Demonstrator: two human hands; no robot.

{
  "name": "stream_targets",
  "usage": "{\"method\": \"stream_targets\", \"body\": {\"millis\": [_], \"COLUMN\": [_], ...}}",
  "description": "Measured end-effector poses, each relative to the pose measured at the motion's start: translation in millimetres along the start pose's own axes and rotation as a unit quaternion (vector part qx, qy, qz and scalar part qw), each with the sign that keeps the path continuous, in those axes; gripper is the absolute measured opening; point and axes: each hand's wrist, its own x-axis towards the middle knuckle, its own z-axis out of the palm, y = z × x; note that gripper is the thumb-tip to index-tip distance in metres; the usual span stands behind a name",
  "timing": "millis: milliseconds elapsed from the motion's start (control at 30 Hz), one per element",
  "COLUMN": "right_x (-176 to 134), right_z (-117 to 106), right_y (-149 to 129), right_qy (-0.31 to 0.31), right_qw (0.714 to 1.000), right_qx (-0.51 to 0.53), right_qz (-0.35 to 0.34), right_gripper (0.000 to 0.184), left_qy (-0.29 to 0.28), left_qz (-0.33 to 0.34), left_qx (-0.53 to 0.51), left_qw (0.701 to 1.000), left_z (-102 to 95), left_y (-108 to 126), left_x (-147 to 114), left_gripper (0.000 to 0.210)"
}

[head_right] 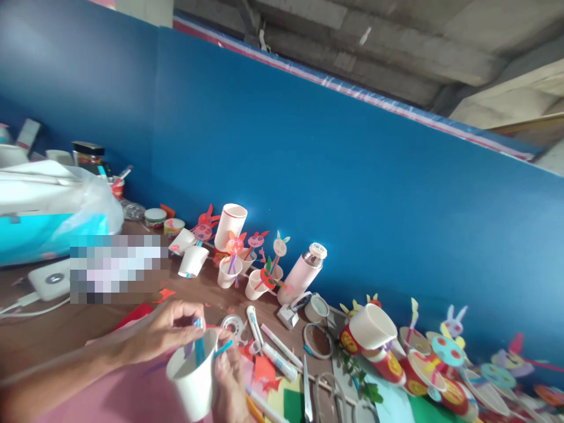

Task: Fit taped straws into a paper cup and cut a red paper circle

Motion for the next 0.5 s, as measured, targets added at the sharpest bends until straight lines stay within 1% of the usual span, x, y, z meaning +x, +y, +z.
{"method": "stream_targets", "body": {"millis": [67, 133, 200, 300, 400, 433, 500], "right_x": [0.3, 0.5, 0.3, -0.7, -1.2, -1.0, -0.3], "right_z": [-0.2, -0.9, -2.6, -7.5, -11.7, -12.2, -11.7], "right_y": [-0.2, -0.1, 0.5, 1.6, 2.3, 2.2, 1.7], "right_qy": [-0.008, -0.005, 0.006, 0.050, 0.078, 0.074, 0.047], "right_qw": [0.999, 0.999, 1.000, 0.998, 0.994, 0.995, 0.998], "right_qx": [0.028, 0.035, 0.012, -0.046, -0.074, -0.069, -0.044], "right_qz": [0.021, 0.021, 0.013, 0.009, -0.004, -0.009, -0.014], "right_gripper": [0.046, 0.045, 0.043, 0.035, 0.027, 0.025, 0.022], "left_qy": [-0.003, -0.004, 0.001, 0.020, 0.016, 0.014, 0.017], "left_qz": [-0.005, -0.009, -0.017, -0.022, -0.032, -0.036, -0.036], "left_qx": [-0.022, -0.042, -0.064, -0.108, -0.152, -0.160, -0.169], "left_qw": [1.000, 0.999, 0.998, 0.994, 0.988, 0.986, 0.985], "left_z": [3.1, 4.8, 5.3, 5.3, 6.4, 6.9, 7.7], "left_y": [-0.8, -1.5, -1.7, -0.6, 1.7, 2.6, 4.0], "left_x": [-1.2, -1.4, -0.7, 0.5, 0.0, -0.5, -1.6], "left_gripper": [0.030, 0.030, 0.030, 0.030, 0.029, 0.028, 0.027]}}
